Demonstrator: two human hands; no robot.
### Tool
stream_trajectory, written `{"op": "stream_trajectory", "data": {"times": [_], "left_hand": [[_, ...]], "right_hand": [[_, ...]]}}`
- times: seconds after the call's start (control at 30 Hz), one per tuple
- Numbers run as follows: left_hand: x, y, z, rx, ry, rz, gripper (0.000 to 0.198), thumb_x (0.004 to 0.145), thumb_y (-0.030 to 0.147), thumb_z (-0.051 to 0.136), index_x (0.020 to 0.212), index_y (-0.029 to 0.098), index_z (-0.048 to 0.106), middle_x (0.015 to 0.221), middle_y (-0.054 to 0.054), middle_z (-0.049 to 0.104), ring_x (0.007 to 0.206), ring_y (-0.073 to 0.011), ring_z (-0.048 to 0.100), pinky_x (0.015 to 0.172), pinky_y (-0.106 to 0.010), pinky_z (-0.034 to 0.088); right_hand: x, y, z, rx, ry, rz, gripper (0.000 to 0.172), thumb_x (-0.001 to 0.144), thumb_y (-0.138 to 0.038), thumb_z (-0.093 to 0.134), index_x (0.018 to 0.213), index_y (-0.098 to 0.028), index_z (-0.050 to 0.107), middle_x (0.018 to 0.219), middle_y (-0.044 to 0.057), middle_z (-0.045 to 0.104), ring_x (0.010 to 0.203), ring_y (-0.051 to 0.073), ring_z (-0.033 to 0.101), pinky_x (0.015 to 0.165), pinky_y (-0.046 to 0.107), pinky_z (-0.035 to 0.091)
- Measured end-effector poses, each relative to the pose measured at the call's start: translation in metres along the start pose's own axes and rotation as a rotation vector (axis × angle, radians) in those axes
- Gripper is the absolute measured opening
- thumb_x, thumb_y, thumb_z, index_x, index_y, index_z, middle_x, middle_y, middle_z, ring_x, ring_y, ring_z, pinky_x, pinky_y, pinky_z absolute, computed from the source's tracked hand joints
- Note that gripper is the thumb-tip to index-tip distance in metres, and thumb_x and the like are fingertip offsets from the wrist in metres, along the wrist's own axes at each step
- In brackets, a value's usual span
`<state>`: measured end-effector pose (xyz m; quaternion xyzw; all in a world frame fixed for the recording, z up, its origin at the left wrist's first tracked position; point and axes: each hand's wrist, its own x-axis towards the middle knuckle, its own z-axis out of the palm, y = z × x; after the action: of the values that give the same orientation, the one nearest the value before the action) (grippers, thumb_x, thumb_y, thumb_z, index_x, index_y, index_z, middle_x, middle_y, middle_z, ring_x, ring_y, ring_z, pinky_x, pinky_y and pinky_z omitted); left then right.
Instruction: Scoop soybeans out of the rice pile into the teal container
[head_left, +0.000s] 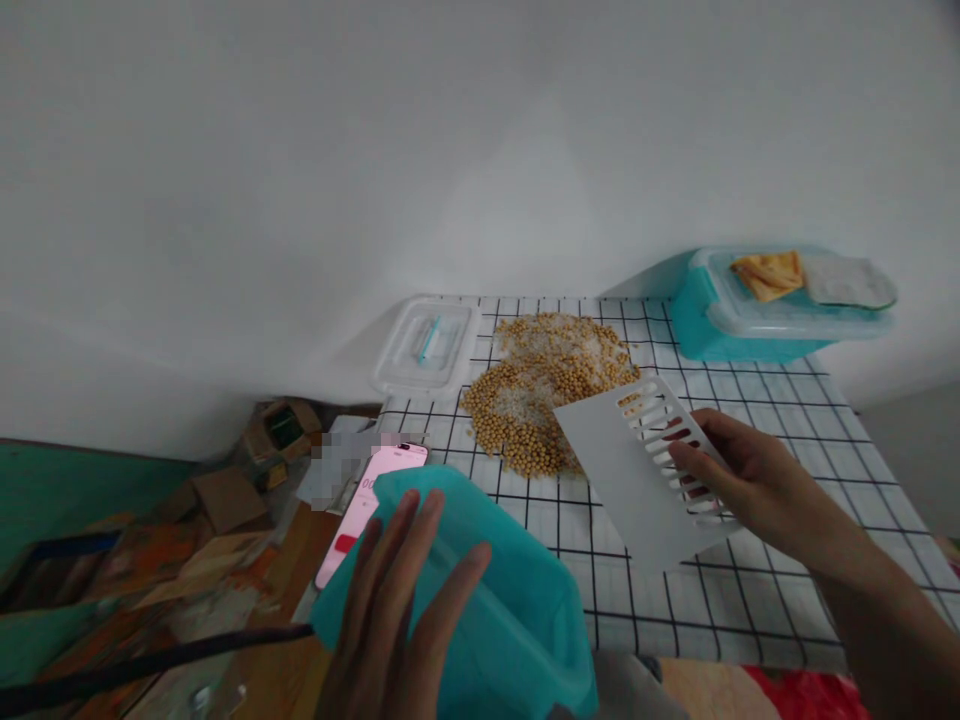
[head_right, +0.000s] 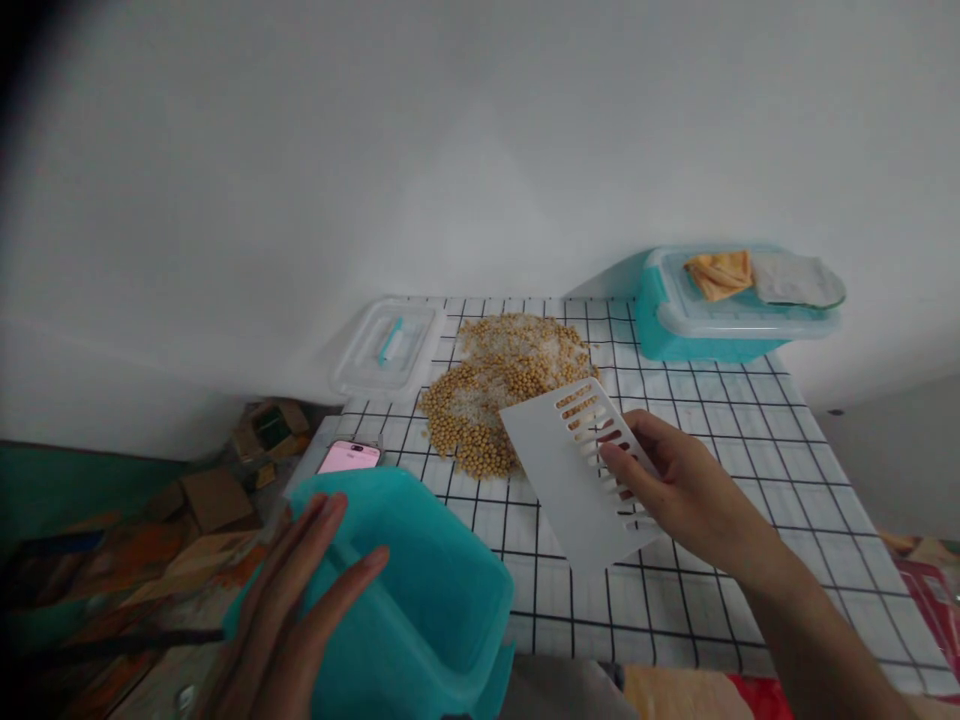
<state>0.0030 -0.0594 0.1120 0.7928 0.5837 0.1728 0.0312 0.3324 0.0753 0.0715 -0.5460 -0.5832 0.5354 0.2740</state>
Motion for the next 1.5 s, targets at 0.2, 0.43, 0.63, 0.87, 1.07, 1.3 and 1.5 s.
{"op": "stream_trajectory", "data": {"times": [0.2,0.43,0.63,0.87,1.07,1.3,1.5], "left_hand": [[0.005,0.0,0.002,-0.026,0.18,0.014,0.093,0.064,0.078,0.069,0.127,0.012,0.048,0.138,-0.026,0.043,0.129,-0.0424,0.047,0.102,-0.06,0.044],[-0.013,-0.002,0.004,0.122,0.062,0.058,0.103,0.06,0.075,0.074,0.133,0.006,0.048,0.14,-0.024,0.046,0.132,-0.0431,0.041,0.107,-0.057,0.033],[-0.017,-0.003,0.01,0.17,0.039,0.106,0.098,0.066,0.062,0.076,0.14,0.006,0.043,0.152,-0.023,0.038,0.142,-0.0434,0.032,0.118,-0.06,0.023],[-0.008,0.0,0.01,0.209,0.045,0.099,0.087,0.077,0.058,0.067,0.144,0.011,0.04,0.154,-0.019,0.039,0.143,-0.0397,0.035,0.114,-0.059,0.032],[0.0,0.005,0.014,0.076,0.131,0.03,0.073,0.079,0.065,0.063,0.139,0.027,0.046,0.148,-0.011,0.05,0.143,-0.0383,0.037,0.114,-0.059,0.038],[-0.01,0.005,0.014,0.049,0.164,-0.026,0.08,0.073,0.07,0.067,0.138,0.028,0.047,0.15,-0.012,0.046,0.145,-0.0401,0.034,0.114,-0.06,0.037],[-0.028,0.001,0.023,0.052,0.143,-0.045,0.101,0.064,0.072,0.074,0.141,0.016,0.042,0.155,-0.02,0.036,0.146,-0.0444,0.028,0.117,-0.065,0.025]], "right_hand": [[-0.005,0.002,0.003,0.018,-0.002,-0.015,0.026,0.092,-0.046,0.061,0.108,-0.025,0.059,0.093,0.003,0.065,0.073,0.016,0.062,0.061,0.027,0.056],[-0.012,0.008,0.006,0.122,0.037,0.0,0.027,0.091,-0.045,0.062,0.107,-0.024,0.06,0.089,0.002,0.066,0.074,0.016,0.062,0.062,0.027,0.055],[-0.017,0.013,0.011,0.17,0.073,-0.002,0.028,0.09,-0.046,0.062,0.106,-0.024,0.059,0.09,0.004,0.068,0.074,0.019,0.065,0.062,0.03,0.056],[-0.024,0.009,0.019,0.141,0.131,-0.064,0.027,0.09,-0.047,0.062,0.106,-0.024,0.061,0.101,0.007,0.07,0.082,0.023,0.068,0.066,0.033,0.059],[-0.025,0.0,0.018,0.129,0.164,-0.078,0.026,0.09,-0.044,0.064,0.107,-0.025,0.061,0.107,0.006,0.07,0.083,0.021,0.068,0.068,0.032,0.057],[-0.023,-0.001,0.024,0.141,0.142,-0.06,0.027,0.09,-0.045,0.064,0.108,-0.025,0.061,0.105,0.006,0.07,0.086,0.022,0.068,0.07,0.032,0.058],[-0.02,0.003,0.03,0.134,0.104,-0.07,0.026,0.09,-0.045,0.064,0.105,-0.023,0.061,0.1,0.005,0.069,0.082,0.019,0.067,0.068,0.029,0.056]]}}
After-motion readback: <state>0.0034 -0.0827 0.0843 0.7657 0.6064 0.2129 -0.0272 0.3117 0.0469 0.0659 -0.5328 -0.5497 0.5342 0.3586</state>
